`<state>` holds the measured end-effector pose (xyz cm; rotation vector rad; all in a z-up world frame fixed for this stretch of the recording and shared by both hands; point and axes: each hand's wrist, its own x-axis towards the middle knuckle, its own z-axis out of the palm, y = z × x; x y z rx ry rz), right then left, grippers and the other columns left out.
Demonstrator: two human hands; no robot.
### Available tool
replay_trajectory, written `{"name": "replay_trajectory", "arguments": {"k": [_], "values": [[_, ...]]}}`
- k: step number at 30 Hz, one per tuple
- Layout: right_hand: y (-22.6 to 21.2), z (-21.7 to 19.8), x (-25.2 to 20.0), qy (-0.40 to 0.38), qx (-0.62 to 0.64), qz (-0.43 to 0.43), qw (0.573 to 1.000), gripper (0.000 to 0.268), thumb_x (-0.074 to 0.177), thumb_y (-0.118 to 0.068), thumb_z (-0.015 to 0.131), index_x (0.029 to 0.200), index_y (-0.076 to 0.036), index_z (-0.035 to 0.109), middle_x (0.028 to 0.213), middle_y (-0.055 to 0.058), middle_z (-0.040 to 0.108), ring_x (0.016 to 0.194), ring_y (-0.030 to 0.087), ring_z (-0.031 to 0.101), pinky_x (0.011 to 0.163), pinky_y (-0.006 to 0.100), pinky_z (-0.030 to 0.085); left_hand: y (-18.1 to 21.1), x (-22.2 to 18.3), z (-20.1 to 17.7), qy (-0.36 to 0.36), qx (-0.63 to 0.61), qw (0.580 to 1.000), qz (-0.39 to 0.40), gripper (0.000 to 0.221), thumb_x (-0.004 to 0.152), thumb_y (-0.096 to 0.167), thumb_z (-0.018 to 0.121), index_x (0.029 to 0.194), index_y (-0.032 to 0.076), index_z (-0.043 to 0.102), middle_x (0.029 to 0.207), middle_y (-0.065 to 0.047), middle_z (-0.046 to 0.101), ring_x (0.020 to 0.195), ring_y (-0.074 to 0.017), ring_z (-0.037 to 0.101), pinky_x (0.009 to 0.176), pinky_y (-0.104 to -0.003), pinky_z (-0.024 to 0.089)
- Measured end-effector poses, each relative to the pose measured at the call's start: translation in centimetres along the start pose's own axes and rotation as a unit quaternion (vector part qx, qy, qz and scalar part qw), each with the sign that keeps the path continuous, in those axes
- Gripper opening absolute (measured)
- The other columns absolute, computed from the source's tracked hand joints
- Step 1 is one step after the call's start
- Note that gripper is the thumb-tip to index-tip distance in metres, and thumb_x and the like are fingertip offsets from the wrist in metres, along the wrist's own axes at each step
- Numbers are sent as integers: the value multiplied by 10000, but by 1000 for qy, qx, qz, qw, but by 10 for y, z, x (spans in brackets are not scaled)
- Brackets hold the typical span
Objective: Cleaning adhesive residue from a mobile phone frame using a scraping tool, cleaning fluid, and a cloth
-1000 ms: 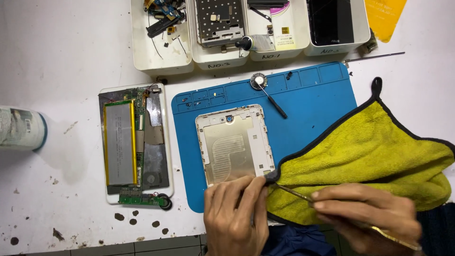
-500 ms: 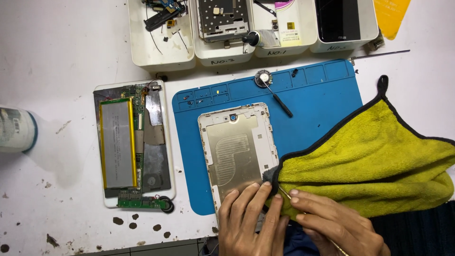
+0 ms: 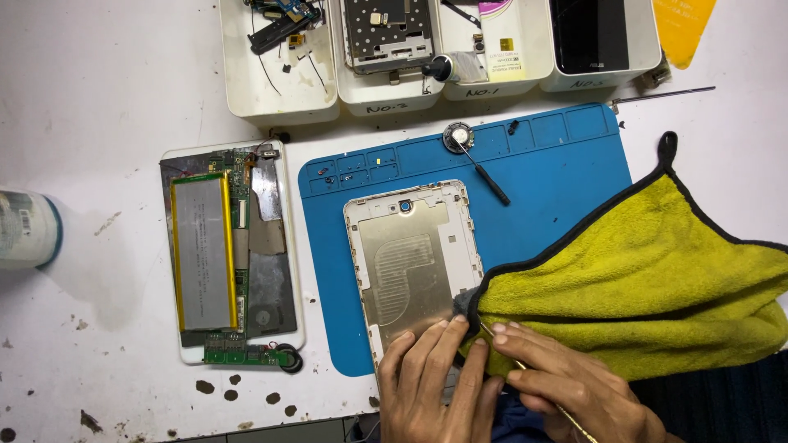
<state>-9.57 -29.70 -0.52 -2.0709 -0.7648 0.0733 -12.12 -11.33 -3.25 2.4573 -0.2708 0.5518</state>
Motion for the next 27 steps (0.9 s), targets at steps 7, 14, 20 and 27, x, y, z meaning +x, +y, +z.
{"name": "replay_trajectory", "arguments": {"k": [7,14,20,27], "values": [[6,9,-3,48,23,-24,998,186,977,-95,525,1105,-12,632,1256,256,715,1248,386,742,1115,489,625,-3,0,-1,-5,-8,1000,4,273,1033,331,573,1023,130,759,1199,-100,725,1096,-251,692,982,-448,463],[8,6,-2,11,15,-28,999,232,989,-80,498,1158,13,627,1338,284,661,1313,410,683,1138,482,582,-3,2,-3,-17,-10,1000,3,276,1034,332,581,1048,128,766,1240,-123,721,1122,-249,691,995,-439,452],[-2,7,-3,43,45,40,997,208,981,-105,506,1110,-26,649,1311,240,707,1317,382,699,1138,461,581,-3,2,-3,-22,-13,1000,-2,281,1045,346,562,1020,155,766,1221,-76,719,1104,-238,685,980,-440,445],[-1,10,-6,54,25,40,997,213,991,-129,494,1103,-39,651,1289,218,718,1299,377,708,1136,473,588,-3,3,-3,-16,-12,1000,2,261,1034,337,581,993,158,766,1211,-86,722,1090,-235,685,972,-435,455]]}}
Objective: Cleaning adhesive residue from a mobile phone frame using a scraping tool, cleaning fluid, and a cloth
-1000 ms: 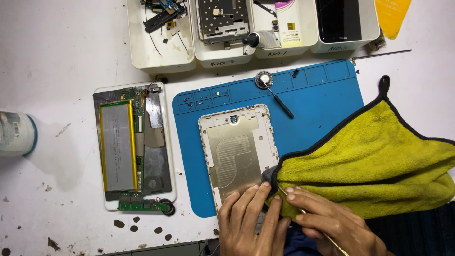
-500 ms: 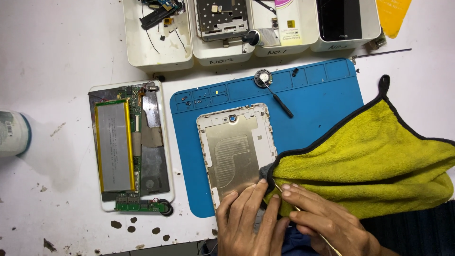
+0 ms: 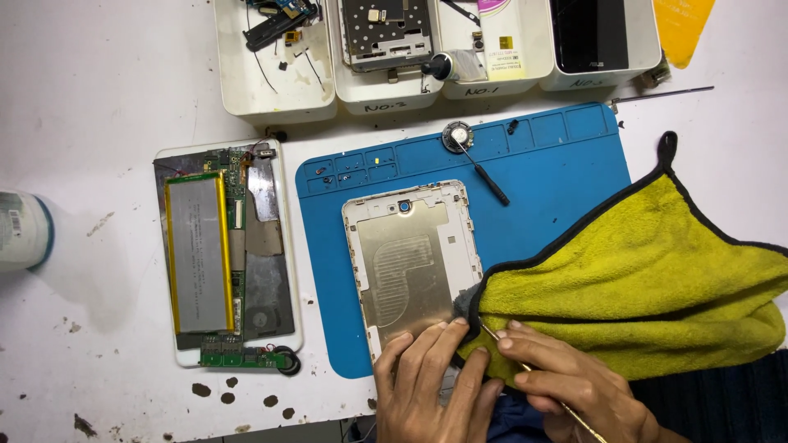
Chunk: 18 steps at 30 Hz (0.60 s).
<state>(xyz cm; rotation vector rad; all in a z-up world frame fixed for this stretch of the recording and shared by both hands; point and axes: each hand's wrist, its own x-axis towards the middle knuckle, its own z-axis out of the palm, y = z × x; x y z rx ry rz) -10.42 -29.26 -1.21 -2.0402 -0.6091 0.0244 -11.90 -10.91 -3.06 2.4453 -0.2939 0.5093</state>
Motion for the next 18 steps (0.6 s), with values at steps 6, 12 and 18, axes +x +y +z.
{"name": "replay_trajectory", "arguments": {"k": [6,12,18], "values": [[-3,-1,10,-7,-8,-13,1000,196,964,-82,535,1111,-20,649,1268,226,723,1263,375,731,1106,465,612,0,0,0,-1,6,1000,-3,280,1045,353,561,1003,170,768,1223,-96,717,1100,-243,682,970,-436,458],[12,3,2,17,31,-79,996,194,1002,-125,486,1073,-15,629,1183,243,743,1184,376,773,1112,527,629,-1,-1,-1,3,-7,1000,5,230,1025,314,596,977,171,769,1151,-70,710,1088,-244,672,953,-460,463],[5,3,4,15,1,-60,998,192,986,-128,514,1094,-29,639,1222,228,733,1215,395,765,1106,508,632,1,-1,-1,-4,-4,1000,-7,214,1021,318,610,996,187,778,1162,-61,702,1101,-236,673,964,-459,460]]}}
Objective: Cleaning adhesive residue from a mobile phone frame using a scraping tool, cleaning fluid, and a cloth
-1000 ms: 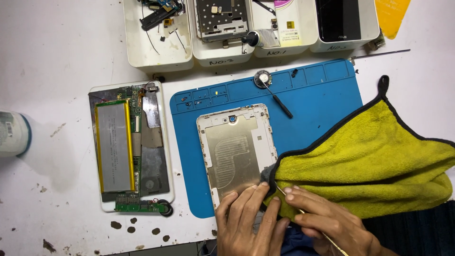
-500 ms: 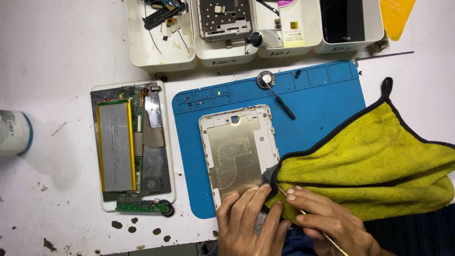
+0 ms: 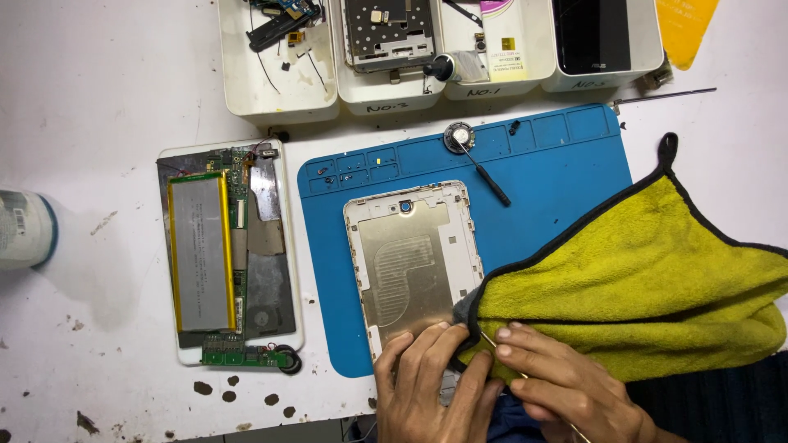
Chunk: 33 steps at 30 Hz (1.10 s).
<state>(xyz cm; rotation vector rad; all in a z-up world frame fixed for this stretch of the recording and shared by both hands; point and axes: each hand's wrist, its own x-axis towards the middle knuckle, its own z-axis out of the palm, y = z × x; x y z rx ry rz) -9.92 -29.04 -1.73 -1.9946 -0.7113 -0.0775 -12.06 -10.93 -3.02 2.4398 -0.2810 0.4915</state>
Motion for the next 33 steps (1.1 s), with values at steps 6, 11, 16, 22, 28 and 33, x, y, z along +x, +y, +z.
{"name": "replay_trajectory", "arguments": {"k": [6,11,16,22,28,33], "values": [[4,1,6,-16,-31,-47,998,194,982,-101,519,1097,12,627,1215,258,712,1200,413,750,1070,462,643,0,3,0,13,7,1000,4,265,1041,348,564,988,184,766,1214,-97,721,1087,-242,696,969,-429,459],[-5,1,7,13,-36,-2,999,193,973,-126,518,1044,-14,657,1171,217,750,1158,357,784,1072,458,652,-1,0,2,10,10,1000,6,264,1040,352,570,990,184,769,1203,-75,715,1098,-229,680,976,-431,459],[2,1,11,-29,-83,-50,995,256,988,-129,493,1059,20,688,1199,237,721,1158,390,748,1031,450,633,2,3,1,5,14,1000,-16,171,1004,317,652,1008,200,777,1280,-103,702,1112,-229,689,971,-421,460],[-10,1,9,0,-99,30,995,205,924,-125,611,1079,-22,697,1178,154,767,1125,306,774,1002,366,643,-1,1,4,15,25,1000,2,244,1024,378,599,998,202,767,1245,-81,712,1089,-229,689,960,-421,458],[-6,7,15,24,-140,-17,990,197,938,-117,589,1045,-16,719,1156,158,761,1079,292,768,987,335,619,2,4,-1,-1,39,999,-4,289,1044,388,566,1103,194,772,1366,-154,645,1177,-261,641,962,-432,474],[-5,6,16,4,-184,-51,982,267,952,-181,573,1071,12,715,1197,160,743,1122,348,732,1020,417,593,0,4,1,23,45,999,13,259,1038,323,546,1048,185,765,1335,-157,665,1140,-262,659,937,-420,484]]}}
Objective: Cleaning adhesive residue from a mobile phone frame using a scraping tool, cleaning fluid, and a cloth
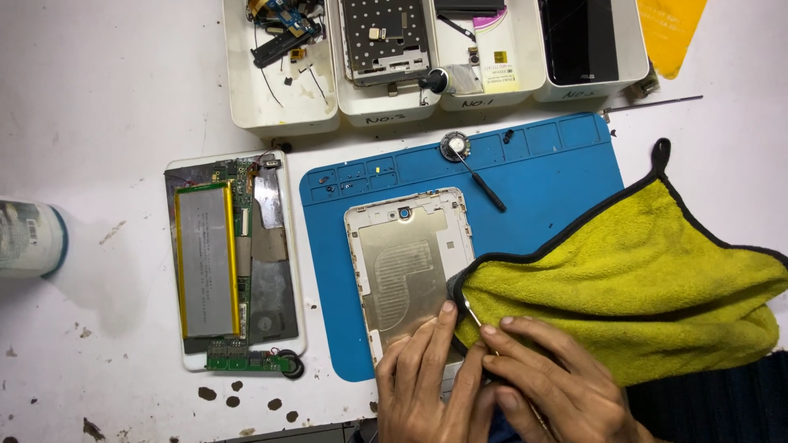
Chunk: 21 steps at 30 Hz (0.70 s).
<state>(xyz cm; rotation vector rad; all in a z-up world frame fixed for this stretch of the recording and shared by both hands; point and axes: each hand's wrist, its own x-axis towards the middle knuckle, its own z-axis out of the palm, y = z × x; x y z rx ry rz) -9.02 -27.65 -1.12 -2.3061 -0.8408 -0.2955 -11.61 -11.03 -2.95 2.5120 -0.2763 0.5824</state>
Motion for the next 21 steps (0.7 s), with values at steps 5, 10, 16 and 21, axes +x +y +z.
{"name": "replay_trajectory", "arguments": {"k": [5,10,16,21], "values": [[-1,2,17,9,-77,-14,997,210,976,-139,523,1037,-37,697,1215,149,733,1133,369,711,1022,490,554,2,-9,2,-20,-27,999,-29,292,1044,396,519,985,167,691,1397,-177,612,1176,-307,662,954,-460,494],[3,13,40,30,-85,28,996,202,1005,-92,540,1116,11,673,1293,165,694,1199,378,674,1064,505,519,3,-7,1,-13,-58,998,-36,309,1018,367,559,861,107,616,1271,-199,644,1132,-330,667,932,-479,493],[-10,7,29,30,-66,41,997,190,977,-66,539,1079,11,680,1253,162,716,1121,322,721,1033,436,562,2,-7,5,-3,-39,998,-42,345,1031,389,533,797,146,605,1242,-158,678,1106,-299,689,911,-451,494],[-12,11,34,37,-65,65,995,217,993,-84,518,1079,22,686,1254,170,719,1113,333,723,974,397,560,0,-10,5,-7,-51,998,-28,324,1036,367,525,846,122,621,1263,-180,666,1143,-322,683,947,-484,480]]}}
